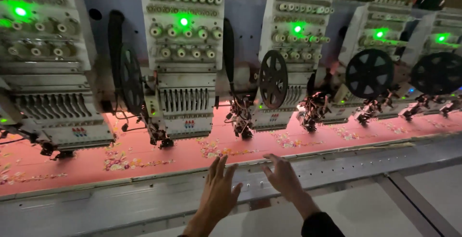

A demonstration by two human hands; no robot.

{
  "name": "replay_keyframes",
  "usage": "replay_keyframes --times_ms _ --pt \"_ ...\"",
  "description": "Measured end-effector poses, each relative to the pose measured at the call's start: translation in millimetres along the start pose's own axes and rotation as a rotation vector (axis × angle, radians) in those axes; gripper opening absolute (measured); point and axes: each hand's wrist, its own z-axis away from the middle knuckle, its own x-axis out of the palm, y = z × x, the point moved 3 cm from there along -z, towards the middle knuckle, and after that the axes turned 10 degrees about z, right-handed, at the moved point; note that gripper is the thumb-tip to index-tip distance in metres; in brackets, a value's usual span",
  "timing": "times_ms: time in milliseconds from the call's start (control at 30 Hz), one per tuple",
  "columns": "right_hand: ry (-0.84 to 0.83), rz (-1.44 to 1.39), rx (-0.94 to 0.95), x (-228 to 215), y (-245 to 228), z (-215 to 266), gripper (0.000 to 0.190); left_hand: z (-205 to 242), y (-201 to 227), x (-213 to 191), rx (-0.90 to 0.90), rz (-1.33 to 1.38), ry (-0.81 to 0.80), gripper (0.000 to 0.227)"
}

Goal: Operator fixing threads and removing a reel on an industrial embroidery machine.

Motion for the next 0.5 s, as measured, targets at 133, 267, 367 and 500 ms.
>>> replay_keyframes --times_ms 133,267,367,500 --pt "-0.104 -0.293 0.22 31.5 46.0 -42.6 0.049 -25.0 -16.4 26.7 -0.029 -0.028 0.022 0.06" --pt "-0.028 -0.817 0.578 54.2 65.8 -85.7 0.057 -33.2 -24.7 55.2 -0.088 0.01 -0.02 0.059" --pt "0.046 -1.184 0.733 88.4 88.1 -124.4 0.066 -46.9 -39.0 70.3 -0.023 -0.019 0.096 0.062" --pt "0.092 -1.351 0.956 123.6 101.9 -146.5 0.029 -51.2 -44.5 64.5 -0.08 0.023 0.032 0.057"
